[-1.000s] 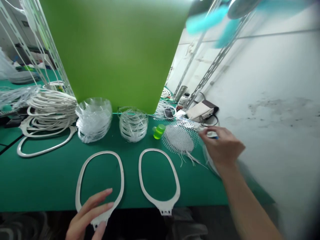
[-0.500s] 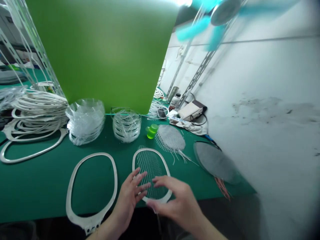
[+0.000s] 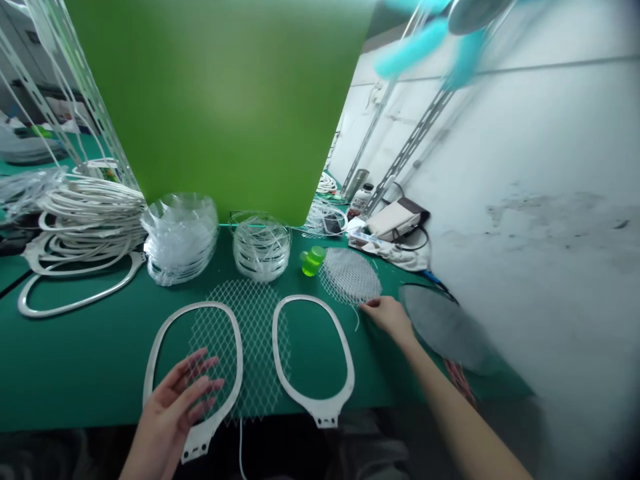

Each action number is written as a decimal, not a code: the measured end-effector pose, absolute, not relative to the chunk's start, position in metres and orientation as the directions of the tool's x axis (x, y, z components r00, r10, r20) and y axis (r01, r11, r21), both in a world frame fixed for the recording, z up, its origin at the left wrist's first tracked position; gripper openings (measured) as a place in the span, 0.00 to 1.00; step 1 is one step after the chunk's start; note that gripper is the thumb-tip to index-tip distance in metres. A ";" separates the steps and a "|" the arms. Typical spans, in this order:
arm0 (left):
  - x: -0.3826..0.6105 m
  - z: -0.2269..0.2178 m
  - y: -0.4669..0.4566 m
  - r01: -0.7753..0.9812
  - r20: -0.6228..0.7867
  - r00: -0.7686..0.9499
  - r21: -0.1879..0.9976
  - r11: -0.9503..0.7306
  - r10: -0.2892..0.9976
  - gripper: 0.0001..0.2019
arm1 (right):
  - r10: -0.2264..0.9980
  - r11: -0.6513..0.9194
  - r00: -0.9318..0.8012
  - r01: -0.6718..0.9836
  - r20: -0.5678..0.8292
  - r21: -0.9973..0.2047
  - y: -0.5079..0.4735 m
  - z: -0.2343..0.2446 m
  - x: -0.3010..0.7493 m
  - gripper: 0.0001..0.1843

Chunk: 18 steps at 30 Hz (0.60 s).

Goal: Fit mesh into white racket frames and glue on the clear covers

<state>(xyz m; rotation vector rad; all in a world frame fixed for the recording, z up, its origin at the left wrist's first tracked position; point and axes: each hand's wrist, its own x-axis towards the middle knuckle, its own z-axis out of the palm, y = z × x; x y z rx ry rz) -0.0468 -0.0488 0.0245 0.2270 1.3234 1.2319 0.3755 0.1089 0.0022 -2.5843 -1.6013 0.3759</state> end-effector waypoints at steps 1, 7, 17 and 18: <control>-0.054 0.021 -0.052 -0.539 -0.607 -0.242 0.733 0.415 0.757 0.37 | 0.895 -0.443 0.419 0.875 -0.154 -0.195 0.110 0.006 0.377 0.14; -0.056 0.026 -0.057 -0.570 -0.628 -0.301 0.722 0.392 0.718 0.36 | 0.924 -0.382 0.377 0.909 -0.063 -0.166 0.139 0.039 0.387 0.13; -0.070 0.026 -0.063 -0.580 -0.644 -0.311 0.711 0.397 0.700 0.36 | 0.931 -0.364 0.354 0.910 -0.089 -0.197 0.146 0.030 0.421 0.31; -0.071 0.025 -0.063 -0.577 -0.643 -0.312 0.713 0.398 0.700 0.35 | 0.919 -0.393 0.393 0.900 -0.038 -0.188 0.153 0.024 0.427 0.35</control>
